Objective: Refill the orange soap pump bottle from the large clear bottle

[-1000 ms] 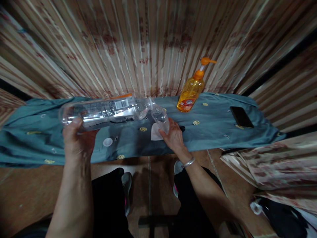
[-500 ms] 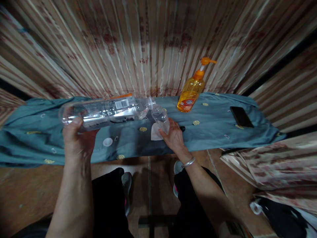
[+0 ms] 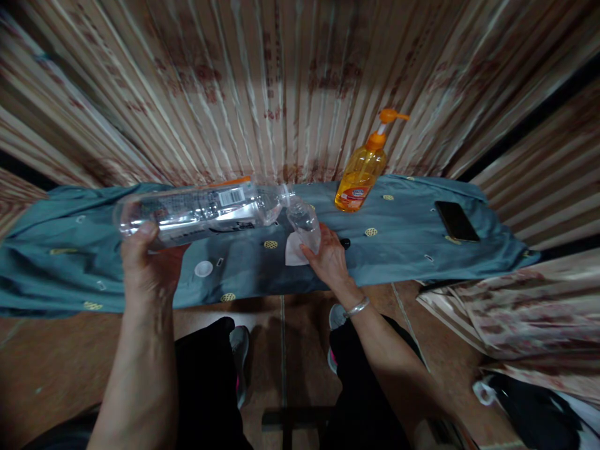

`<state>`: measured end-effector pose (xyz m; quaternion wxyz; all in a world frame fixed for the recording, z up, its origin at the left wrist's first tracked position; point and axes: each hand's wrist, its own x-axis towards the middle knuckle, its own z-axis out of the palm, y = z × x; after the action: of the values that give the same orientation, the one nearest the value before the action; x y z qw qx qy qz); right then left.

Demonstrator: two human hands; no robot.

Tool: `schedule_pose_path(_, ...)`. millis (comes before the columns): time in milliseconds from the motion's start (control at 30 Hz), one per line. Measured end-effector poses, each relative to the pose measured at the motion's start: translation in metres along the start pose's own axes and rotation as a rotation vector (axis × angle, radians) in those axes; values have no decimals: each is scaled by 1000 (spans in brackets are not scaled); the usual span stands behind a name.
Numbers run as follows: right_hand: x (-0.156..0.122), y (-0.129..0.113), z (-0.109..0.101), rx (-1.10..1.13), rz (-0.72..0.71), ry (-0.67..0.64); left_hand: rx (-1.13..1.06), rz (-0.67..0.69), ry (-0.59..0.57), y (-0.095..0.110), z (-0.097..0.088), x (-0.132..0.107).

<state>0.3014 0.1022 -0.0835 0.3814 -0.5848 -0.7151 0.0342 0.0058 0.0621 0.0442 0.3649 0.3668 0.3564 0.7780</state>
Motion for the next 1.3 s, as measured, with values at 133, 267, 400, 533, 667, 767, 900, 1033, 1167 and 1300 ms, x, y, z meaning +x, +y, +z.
schedule_pose_path(133, 0, 0, 1, 3, 12, 9, -6, -20, 23, -1, -1, 0)
schedule_pose_path(267, 1, -1, 0, 7, 18, -6, 11, -30, 18, -2, 0, 0)
schedule_pose_path(400, 1, -1, 0, 7, 18, 3, 7, -55, 14, -1, 1, -1)
schedule_pose_path(533, 1, -1, 0, 6, 20, 9, 6, -96, 17, -3, -3, -2)
schedule_pose_path(667, 0, 0, 0, 8, 33, -9, 18, -108, 17, -8, -9, -2)
schedule_pose_path(767, -1, 1, 1, 20, 40, -11, 23, -144, 23, -11, -14, -2)
schedule_pose_path(900, -1, 1, 2, 16, 57, -1, 24, -178, 31, -12, -17, -2)
schedule_pose_path(1033, 0, 0, 2, 8, 73, -14, 26, -214, 50, -12, -16, -3)
schedule_pose_path(1167, 0, 0, 2, 4, 83, -20, 37, -268, 61, -11, -15, -4)
schedule_pose_path(1300, -1, 1, 4, 13, 81, -1, 28, -274, 82, -13, -17, -4)
